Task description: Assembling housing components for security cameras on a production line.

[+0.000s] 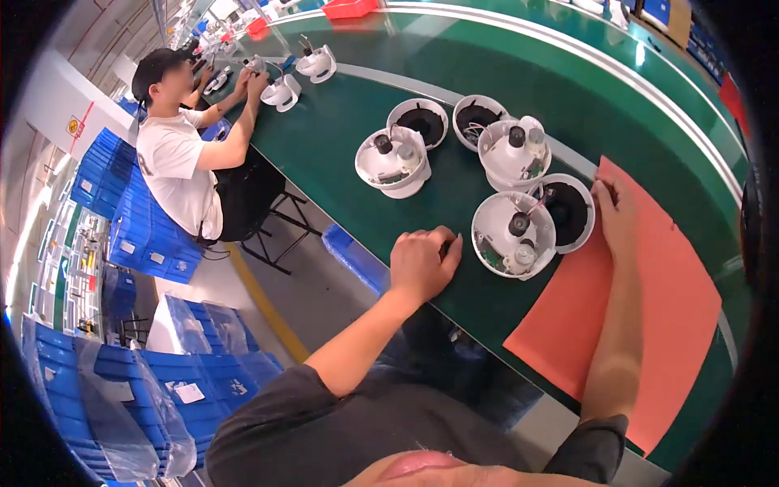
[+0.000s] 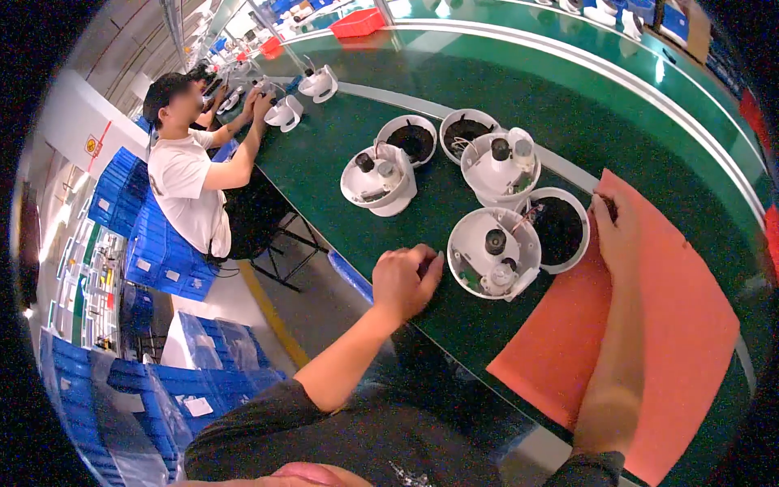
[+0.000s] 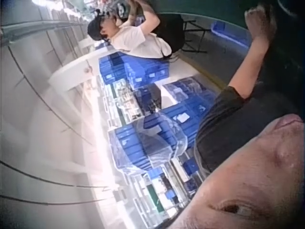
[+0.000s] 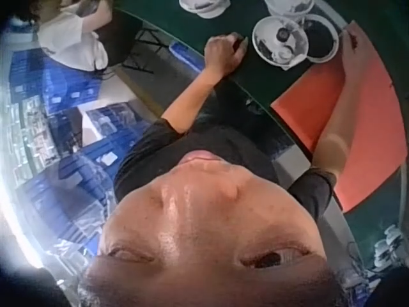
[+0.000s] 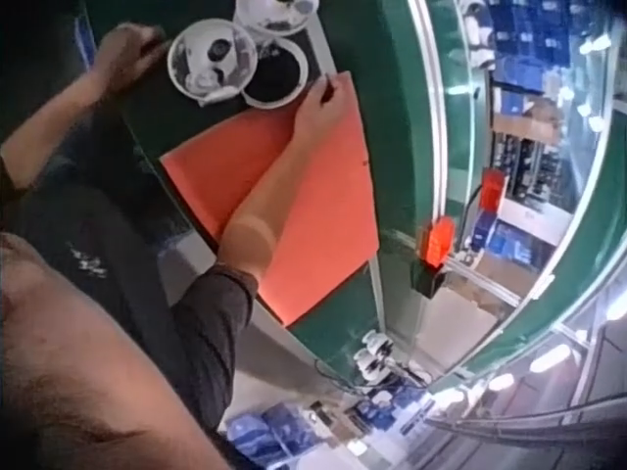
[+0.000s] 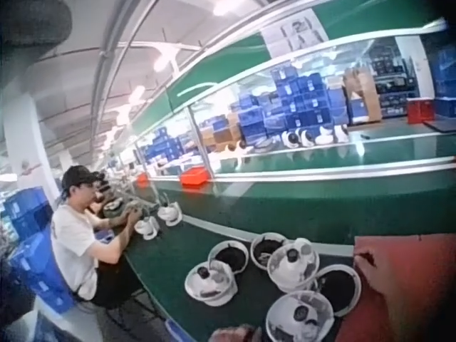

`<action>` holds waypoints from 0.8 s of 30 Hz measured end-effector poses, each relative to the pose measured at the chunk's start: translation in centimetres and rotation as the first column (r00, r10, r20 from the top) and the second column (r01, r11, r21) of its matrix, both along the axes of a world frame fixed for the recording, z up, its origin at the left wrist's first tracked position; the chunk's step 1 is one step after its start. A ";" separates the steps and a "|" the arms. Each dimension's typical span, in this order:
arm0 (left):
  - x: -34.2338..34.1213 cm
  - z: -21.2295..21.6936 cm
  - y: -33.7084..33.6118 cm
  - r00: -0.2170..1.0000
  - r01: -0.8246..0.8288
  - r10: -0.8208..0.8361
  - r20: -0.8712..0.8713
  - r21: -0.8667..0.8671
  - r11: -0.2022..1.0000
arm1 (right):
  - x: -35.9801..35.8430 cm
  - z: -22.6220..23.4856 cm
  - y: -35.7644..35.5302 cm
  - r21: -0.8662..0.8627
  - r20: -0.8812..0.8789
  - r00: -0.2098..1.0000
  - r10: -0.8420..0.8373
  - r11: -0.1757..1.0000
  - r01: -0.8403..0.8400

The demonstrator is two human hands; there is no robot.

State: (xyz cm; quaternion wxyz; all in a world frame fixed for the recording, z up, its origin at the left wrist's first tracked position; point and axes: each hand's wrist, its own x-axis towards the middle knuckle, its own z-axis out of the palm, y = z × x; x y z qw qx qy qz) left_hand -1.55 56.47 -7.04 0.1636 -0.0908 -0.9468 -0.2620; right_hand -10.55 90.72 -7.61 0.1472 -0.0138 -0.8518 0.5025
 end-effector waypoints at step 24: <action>0.1 0.8 0.6 0.996 -0.053 0.052 0.072 0.015 0.998 | 1.1 0.2 0.4 0.050 -0.130 0.991 -0.027 0.998 0.034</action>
